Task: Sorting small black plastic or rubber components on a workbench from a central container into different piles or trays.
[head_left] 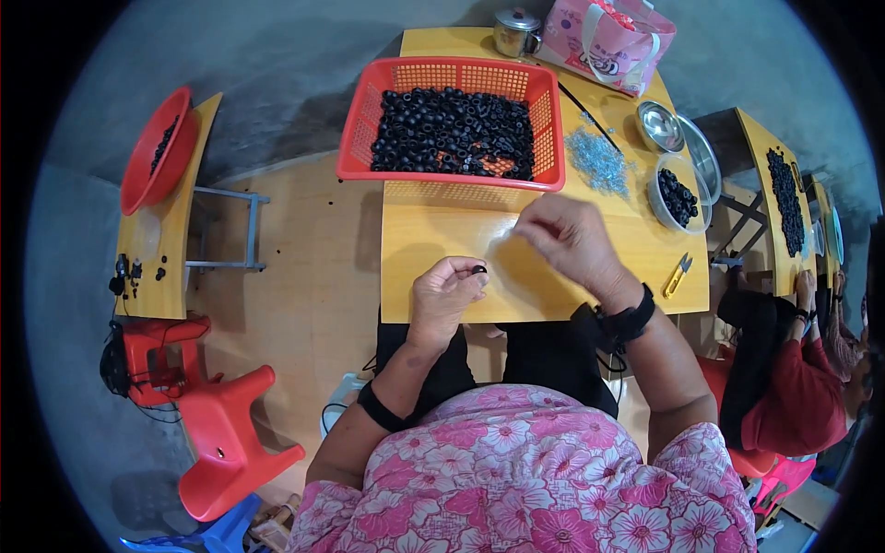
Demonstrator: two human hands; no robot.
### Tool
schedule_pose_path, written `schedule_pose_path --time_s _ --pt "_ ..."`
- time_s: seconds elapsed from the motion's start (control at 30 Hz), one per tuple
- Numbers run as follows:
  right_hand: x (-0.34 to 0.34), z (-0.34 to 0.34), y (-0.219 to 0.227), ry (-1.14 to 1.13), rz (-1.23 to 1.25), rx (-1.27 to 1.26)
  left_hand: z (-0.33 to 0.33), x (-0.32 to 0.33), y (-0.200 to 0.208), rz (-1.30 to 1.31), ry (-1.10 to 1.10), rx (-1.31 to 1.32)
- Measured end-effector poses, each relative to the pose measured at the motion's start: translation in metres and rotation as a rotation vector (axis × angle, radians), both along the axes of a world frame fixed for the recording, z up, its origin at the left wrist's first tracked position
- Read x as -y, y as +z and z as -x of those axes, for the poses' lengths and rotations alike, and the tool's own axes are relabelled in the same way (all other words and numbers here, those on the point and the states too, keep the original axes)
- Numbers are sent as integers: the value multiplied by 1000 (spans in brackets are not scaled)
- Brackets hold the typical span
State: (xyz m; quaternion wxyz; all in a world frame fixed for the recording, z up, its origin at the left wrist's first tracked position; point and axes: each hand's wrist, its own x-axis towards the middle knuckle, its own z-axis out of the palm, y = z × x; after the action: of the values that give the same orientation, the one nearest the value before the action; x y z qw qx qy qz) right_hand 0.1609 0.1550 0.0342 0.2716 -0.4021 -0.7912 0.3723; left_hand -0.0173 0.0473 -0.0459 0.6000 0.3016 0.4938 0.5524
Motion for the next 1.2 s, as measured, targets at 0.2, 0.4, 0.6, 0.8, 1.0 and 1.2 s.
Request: schedule_pose_path --time_s 0.2,0.4,0.6,0.8,1.0,1.2 --pt "-57 7 18 -33 -284 77 -2 -2 5 2 -47 -13" --pt "-110 56 -17 393 -363 277 -5 -2 11 64 -42 13" --pt "-133 74 -34 524 -334 389 -2 -1 4 14 -62 18" --pt "-135 78 -37 554 -376 510 0 -2 8 58 -68 18" --pt "-134 79 -39 536 -413 543 -1 -3 8 44 -62 6" --pt "-133 80 -36 544 -432 620 -1 -2 6 46 -66 4"
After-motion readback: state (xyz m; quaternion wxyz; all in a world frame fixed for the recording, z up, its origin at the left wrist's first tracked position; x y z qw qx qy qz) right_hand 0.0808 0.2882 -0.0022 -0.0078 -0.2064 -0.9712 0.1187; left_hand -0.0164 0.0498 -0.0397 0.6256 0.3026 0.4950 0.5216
